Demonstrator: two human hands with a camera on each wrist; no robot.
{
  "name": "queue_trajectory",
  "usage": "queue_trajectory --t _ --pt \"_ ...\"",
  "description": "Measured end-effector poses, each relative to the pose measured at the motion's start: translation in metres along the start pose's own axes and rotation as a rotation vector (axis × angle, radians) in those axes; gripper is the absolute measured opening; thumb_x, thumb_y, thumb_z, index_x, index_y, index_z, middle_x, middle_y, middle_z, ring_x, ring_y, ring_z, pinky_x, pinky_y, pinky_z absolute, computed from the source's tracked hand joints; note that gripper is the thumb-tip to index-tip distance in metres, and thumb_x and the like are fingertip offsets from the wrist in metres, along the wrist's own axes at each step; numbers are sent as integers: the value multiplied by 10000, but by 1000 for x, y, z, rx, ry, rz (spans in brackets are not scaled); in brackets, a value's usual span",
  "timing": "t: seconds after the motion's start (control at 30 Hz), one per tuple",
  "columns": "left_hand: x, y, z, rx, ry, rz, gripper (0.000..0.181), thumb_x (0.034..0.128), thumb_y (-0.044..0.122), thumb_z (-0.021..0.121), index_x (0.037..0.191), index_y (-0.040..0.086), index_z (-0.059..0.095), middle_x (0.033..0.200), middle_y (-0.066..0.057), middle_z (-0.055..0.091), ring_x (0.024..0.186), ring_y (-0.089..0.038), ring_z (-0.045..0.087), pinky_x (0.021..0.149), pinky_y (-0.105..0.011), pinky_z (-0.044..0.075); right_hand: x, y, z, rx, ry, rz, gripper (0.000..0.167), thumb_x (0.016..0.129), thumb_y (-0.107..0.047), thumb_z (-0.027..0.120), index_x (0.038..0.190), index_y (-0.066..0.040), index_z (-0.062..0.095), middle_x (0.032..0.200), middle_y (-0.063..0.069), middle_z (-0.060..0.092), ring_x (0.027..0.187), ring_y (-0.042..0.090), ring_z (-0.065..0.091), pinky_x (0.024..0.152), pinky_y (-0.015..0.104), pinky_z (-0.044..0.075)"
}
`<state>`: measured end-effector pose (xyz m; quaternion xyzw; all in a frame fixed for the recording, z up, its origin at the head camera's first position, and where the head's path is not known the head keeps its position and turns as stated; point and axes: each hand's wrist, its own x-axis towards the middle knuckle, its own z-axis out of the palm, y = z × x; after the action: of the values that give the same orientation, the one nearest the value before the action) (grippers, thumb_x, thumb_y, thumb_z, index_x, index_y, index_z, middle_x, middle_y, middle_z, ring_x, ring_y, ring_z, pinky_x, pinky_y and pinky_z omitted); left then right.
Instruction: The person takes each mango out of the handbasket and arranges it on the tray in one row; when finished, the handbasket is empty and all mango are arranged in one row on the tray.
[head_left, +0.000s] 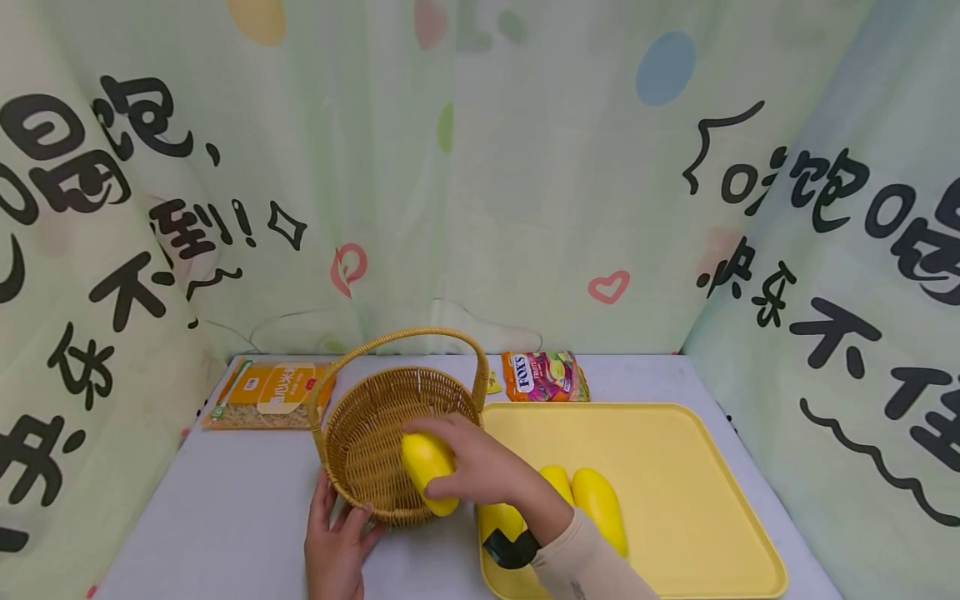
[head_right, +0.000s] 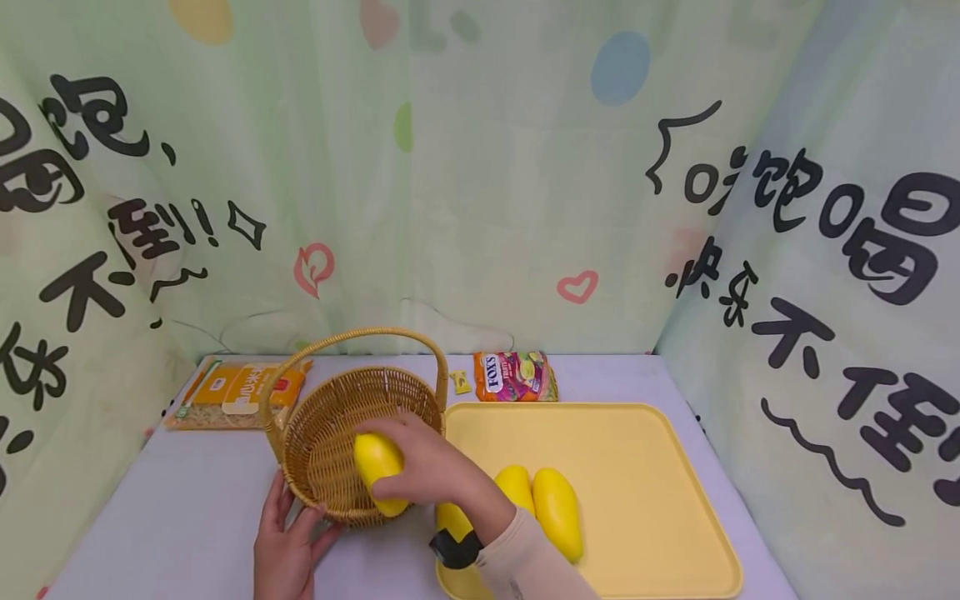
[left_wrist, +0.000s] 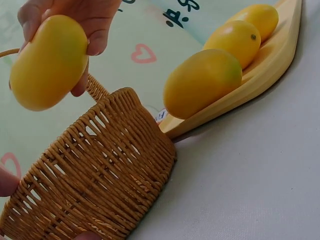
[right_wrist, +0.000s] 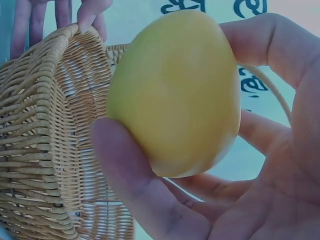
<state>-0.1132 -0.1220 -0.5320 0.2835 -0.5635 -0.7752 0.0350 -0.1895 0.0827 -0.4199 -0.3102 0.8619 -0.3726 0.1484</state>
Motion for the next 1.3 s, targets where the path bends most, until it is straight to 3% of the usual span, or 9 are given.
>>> queue_trajectory --t 0.33,0.53,0.77,0.97,1.3 --pt "-1 1 1 -3 6 -9 980 1014 -4 578 1707 394 11 1800 -78 -11 1525 -437 331 1031 -616 551 -20 -2 0 21 21 22 752 812 -247 773 1507 -416 541 1395 45 547 1063 174 536 797 293 514" --pt "-2 3 1 -7 13 -10 980 1008 -15 574 1711 374 15 1800 -82 -4 1511 -430 345 1010 -591 572 -33 1 -1 35 45 20 758 808 -239 788 1517 -360 549 1426 49 543 1087 182 553 826 313 504" --pt "-2 3 0 -14 10 -9 976 1002 -26 571 1715 364 29 1798 -87 7 1511 -424 345 987 -555 594 -54 7 -6 82 74 36 784 811 -214 800 1498 -466 518 1469 45 529 1131 213 552 849 336 500" --pt "-1 0 -1 -25 1 -7 983 997 -30 578 1715 364 34 1798 -92 4 1522 -434 333 983 -556 596 -74 15 -6 96 96 94 782 808 -218 813 1483 -484 522 1454 43 537 1106 215 559 866 353 507" --pt "-1 2 -1 1 11 8 974 1001 -2 579 1715 369 31 1794 -107 16 1526 -442 332 968 -532 606 -104 30 -9 32 186 149 765 791 -237 833 1490 -380 559 1428 -65 563 1130 142 572 945 304 510"
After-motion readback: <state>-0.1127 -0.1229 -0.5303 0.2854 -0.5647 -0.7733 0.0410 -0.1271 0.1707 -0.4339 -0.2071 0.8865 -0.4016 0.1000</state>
